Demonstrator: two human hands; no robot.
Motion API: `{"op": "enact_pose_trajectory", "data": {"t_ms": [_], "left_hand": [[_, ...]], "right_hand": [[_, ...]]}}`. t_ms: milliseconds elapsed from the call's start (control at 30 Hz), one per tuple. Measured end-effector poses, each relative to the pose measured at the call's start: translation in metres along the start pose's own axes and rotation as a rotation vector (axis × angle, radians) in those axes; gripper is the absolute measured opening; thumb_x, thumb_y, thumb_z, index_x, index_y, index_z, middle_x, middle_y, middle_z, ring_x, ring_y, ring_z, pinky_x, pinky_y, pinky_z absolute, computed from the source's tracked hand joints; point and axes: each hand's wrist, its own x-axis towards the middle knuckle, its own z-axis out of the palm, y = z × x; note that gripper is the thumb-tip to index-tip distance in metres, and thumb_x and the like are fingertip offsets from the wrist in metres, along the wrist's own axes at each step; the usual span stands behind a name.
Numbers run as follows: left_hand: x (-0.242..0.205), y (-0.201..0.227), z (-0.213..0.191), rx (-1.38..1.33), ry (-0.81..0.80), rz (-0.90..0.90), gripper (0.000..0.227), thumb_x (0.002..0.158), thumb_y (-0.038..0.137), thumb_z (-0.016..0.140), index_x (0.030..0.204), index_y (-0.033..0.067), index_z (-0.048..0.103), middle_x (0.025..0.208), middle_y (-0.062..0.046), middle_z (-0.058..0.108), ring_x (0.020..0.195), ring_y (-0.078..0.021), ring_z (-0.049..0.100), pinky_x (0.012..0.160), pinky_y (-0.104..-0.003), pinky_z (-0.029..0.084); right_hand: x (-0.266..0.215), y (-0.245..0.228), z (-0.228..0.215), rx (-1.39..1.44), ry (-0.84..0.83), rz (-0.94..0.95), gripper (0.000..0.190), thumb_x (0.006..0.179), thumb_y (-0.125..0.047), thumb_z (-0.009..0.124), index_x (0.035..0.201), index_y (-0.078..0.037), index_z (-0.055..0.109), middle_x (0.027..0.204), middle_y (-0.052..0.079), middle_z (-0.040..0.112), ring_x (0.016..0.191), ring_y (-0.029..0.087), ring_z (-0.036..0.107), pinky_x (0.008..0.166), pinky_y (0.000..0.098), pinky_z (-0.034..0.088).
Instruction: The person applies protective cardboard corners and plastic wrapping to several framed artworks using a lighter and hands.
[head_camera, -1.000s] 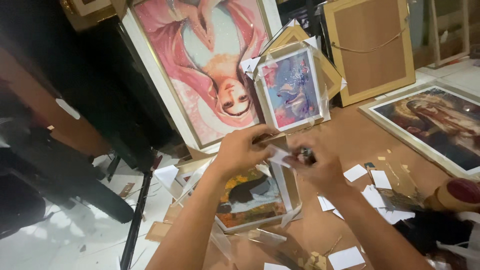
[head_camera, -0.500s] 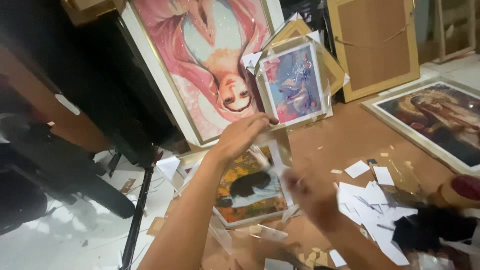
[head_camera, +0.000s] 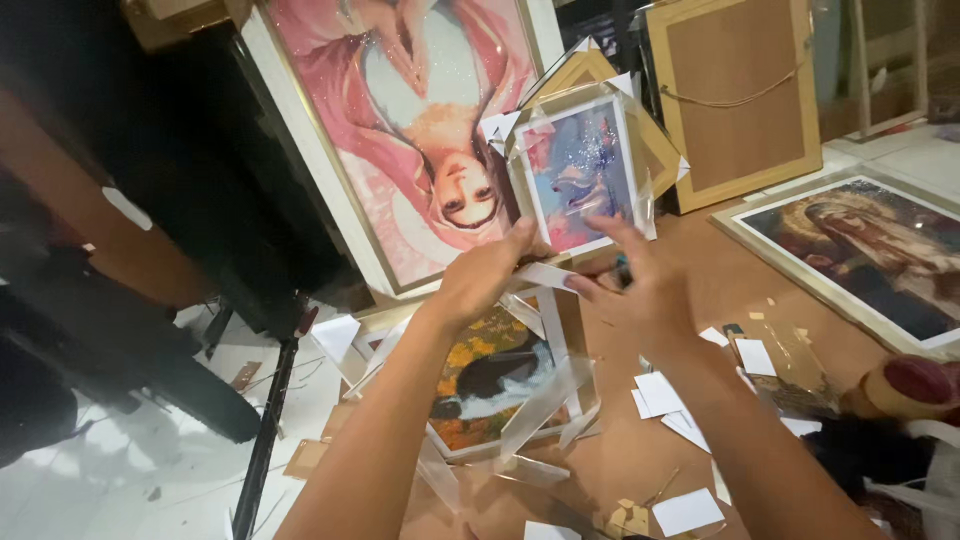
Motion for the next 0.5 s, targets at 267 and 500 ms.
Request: {"op": "enact_pose_trajectory", "data": {"t_ms": [267,500], "left_hand": [[0.027,-0.033,0.016,0.177,0.080,0.094,0.052,0.081,0.061,0.053,0.126,0.0383,0.068,0.121,-0.004,0.075,0.123,-0.0351,0.065,0.111,-0.048,0.045],[0.040,-0.037,0.027,0.274,0.218,0.067,0.037,0.081,0.046,0.072,0.116,0.0352,0.071,0.110,0.000,0.078,0.113,-0.0332,0.071,0.102,-0.047,0.052]], "right_hand": [[0.009,0.009,0.029,-0.088,0.161,-0.145,0.055,0.081,-0.030,0.090,0.131,-0.021,0.067,0.084,-0.008,0.079,0.081,0.011,0.074,0.083,0.0247,0.057],[0.000,0.015,0.034,-0.025,0.156,-0.029,0.069,0.079,-0.014,0.089,0.141,-0.014,0.059,0.098,0.003,0.080,0.096,0.023,0.076,0.087,0.0371,0.058]]}}
